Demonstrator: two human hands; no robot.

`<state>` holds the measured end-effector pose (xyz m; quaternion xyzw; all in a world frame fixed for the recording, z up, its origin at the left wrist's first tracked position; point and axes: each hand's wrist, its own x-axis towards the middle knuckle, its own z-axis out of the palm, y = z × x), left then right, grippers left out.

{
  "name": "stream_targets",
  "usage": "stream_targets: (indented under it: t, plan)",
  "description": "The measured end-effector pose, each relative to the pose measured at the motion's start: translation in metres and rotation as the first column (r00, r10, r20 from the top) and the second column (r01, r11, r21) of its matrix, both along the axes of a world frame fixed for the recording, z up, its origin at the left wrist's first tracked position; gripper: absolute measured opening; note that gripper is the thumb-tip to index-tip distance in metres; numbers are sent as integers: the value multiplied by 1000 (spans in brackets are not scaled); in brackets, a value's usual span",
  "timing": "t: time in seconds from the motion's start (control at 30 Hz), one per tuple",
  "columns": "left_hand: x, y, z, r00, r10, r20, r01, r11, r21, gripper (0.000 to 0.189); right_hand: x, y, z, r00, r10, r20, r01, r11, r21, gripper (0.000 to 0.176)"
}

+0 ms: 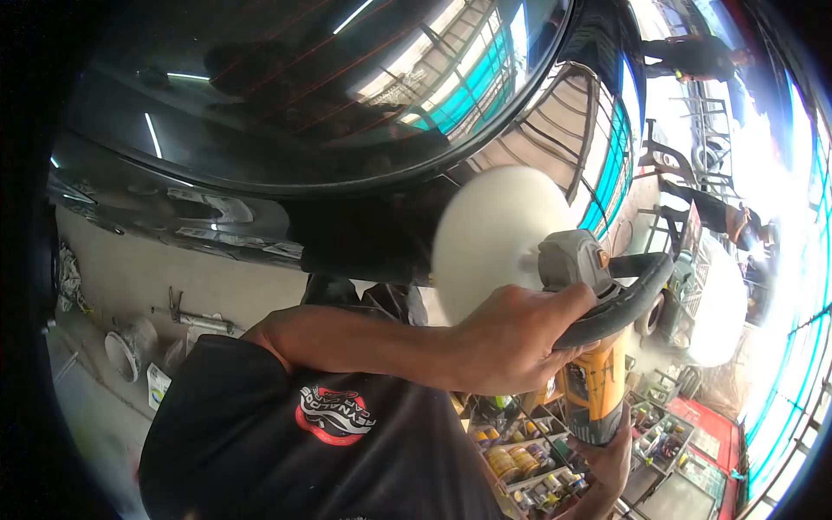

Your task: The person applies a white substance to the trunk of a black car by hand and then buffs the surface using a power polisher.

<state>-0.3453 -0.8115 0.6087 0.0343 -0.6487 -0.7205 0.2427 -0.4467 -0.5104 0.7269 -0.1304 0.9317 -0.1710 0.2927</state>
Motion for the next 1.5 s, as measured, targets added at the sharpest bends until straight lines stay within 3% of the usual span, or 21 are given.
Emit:
stream_targets:
  t: [0.17,0.3,0.4,0.57,0.63,0.77,0.87,0.93,1.1,1.2,1.37,1.47,1.5]
  plan:
    - [11,-18,16,1000,-16,24,16,1000,-24,35,12,-14,7,998,55,-44,-55,998,-16,103]
    - [3,-23,14,999,35,10,-34,999,-36,29,23,-45,14,990,-120,73,119,993,13,102]
    - [-6,-28,13,998,37,47,-35,998,-42,28,13,-23,-4,999,-18,32,21,995,-95,100]
    - [-67,-46,10,966,253,-46,-256,963,-80,23,-53,-41,-10,991,129,-38,-132,985,-107,97]
    - [-83,-56,10,946,318,-54,-322,941,-101,22,-64,-66,-2,998,42,37,-37,993,-114,93]
    - [-120,-75,14,943,330,-35,-332,942,-57,21,-111,-75,-6,999,-41,2,41,997,-65,88]
    - [-158,-90,10,903,425,-61,-429,896,-117,22,-155,-79,-16,998,48,-44,-52,993,-102,80]
    - [-181,-103,8,888,455,-64,-460,878,-134,24,-170,-107,-13,997,62,39,-57,990,-126,76]
    - [-249,-144,9,863,500,-70,-505,857,-102,28,-227,-152,-17,991,133,2,-130,975,-180,61]
    - [-281,-157,16,819,556,-142,-574,798,-187,28,-263,-154,-15,989,145,27,-137,969,-204,57]
    - [-260,-137,24,851,523,-55,-522,826,-214,26,-243,-142,-13,995,90,30,-81,972,-221,66]
    - [-226,-104,23,861,499,-100,-509,840,-188,25,-215,-103,-17,997,70,40,-61,979,-193,78]
    - [-206,-91,26,902,431,24,-416,883,-216,25,-197,-93,-18,997,32,65,-18,978,-207,80]
